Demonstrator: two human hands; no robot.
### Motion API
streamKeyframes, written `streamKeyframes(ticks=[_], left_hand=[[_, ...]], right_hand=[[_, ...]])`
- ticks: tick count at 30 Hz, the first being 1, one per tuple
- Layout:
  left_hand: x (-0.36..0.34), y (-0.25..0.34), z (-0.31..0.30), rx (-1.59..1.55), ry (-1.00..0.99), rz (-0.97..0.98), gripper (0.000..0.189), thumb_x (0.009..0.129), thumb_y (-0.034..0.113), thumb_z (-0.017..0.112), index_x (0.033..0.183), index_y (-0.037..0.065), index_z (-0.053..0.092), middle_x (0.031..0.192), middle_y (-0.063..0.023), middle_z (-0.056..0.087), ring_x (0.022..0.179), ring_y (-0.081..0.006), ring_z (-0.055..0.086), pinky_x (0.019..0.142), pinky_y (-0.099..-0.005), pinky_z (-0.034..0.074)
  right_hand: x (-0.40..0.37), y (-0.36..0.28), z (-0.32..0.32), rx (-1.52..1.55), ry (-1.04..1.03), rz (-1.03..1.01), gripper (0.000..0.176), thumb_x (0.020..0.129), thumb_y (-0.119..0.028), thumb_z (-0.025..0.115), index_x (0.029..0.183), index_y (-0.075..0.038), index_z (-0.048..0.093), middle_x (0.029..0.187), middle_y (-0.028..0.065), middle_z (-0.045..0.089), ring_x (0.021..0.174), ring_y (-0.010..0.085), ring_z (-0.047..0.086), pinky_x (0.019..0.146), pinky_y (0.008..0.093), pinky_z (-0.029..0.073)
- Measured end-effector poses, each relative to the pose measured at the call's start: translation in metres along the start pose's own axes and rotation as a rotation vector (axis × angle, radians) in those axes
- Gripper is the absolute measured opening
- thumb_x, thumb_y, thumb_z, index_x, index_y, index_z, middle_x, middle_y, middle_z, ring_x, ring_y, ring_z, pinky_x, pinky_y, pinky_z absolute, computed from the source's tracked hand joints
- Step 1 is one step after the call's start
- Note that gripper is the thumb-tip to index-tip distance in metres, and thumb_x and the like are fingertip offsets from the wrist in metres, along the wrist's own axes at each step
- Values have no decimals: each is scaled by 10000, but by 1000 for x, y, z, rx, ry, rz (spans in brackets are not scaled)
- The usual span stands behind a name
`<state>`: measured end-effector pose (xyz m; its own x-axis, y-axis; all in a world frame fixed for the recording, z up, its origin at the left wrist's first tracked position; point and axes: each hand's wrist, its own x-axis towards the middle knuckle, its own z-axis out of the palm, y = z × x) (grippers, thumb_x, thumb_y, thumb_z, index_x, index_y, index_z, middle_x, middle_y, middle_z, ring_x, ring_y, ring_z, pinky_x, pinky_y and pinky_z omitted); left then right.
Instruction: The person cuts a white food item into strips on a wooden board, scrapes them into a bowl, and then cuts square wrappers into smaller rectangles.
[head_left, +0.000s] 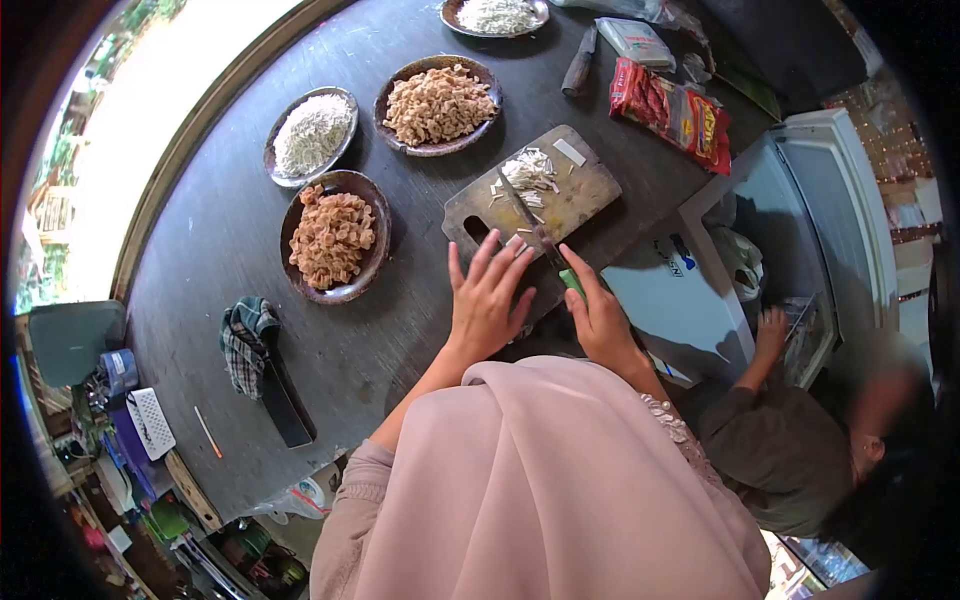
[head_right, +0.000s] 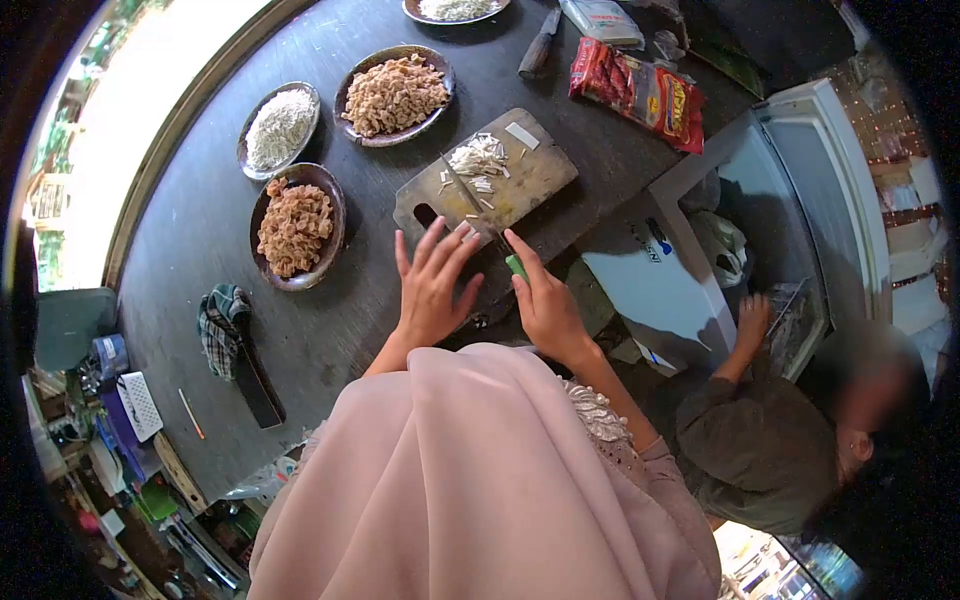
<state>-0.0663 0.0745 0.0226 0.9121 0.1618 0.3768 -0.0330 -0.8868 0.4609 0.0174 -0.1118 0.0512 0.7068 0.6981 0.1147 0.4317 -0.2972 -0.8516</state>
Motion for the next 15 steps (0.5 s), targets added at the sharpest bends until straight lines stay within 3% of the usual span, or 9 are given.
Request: streamKeyframes(ticks=[2, 3, 6, 8, 12, 15], left_hand=[[-5, 6, 0, -21, -132, -18, 614, 861, 242, 737, 1432, 135, 538, 1497, -50, 501, 1461, -286, 372, 1208, -623, 99], [-8, 4, 2, -5, -166, -11, 667, 880, 275, 715, 1485, 119, 480, 1526, -52, 477, 1475, -277, 357, 1215, -604, 111], [-8, 0, 4, -67, -158, -11, 654, 876, 261, 718, 1474, 125, 490, 1523, -57, 478, 1467, -273, 367, 1218, -590, 127], [-8, -1, 4, -71, -149, -12, 645, 877, 256, 717, 1469, 125, 497, 1523, -57, 477, 1463, -281, 372, 1217, -587, 133], [-8, -3, 4, -51, -105, -19, 615, 877, 240, 714, 1450, 127, 520, 1523, -59, 474, 1461, -307, 364, 1215, -588, 135], [-8, -4, 1, -8, -84, -40, 603, 879, 229, 709, 1445, 130, 528, 1525, -49, 473, 1473, -316, 339, 1215, -596, 128]], right_hand=[[-3, 0, 5, 12, -100, 193, 576, 1006, -35, 464, 1558, -92, 307, 1432, 237, 527, 1227, 466, 558, 987, 494, 482], [-3, 0, 6, 8, -98, 197, 576, 1006, -35, 464, 1558, -92, 307, 1432, 237, 527, 1227, 466, 558, 987, 494, 482], [-2, -1, 9, -112, -98, 144, 607, 991, -39, 477, 1564, -152, 312, 1371, 230, 575, 1133, 467, 610, 886, 506, 530], [-1, -2, 6, -243, -93, 98, 649, 977, -34, 495, 1574, -204, 305, 1274, 223, 627, 999, 453, 658, 792, 510, 549], [7, -13, -2, -260, -167, 217, 643, 960, 31, 480, 1564, -145, 347, 1296, 247, 604, 1000, 455, 631, 833, 493, 511], [8, -15, 1, -258, -170, 216, 664, 963, 16, 485, 1577, -185, 333, 1165, 254, 637, 945, 459, 632, 807, 511, 509]])
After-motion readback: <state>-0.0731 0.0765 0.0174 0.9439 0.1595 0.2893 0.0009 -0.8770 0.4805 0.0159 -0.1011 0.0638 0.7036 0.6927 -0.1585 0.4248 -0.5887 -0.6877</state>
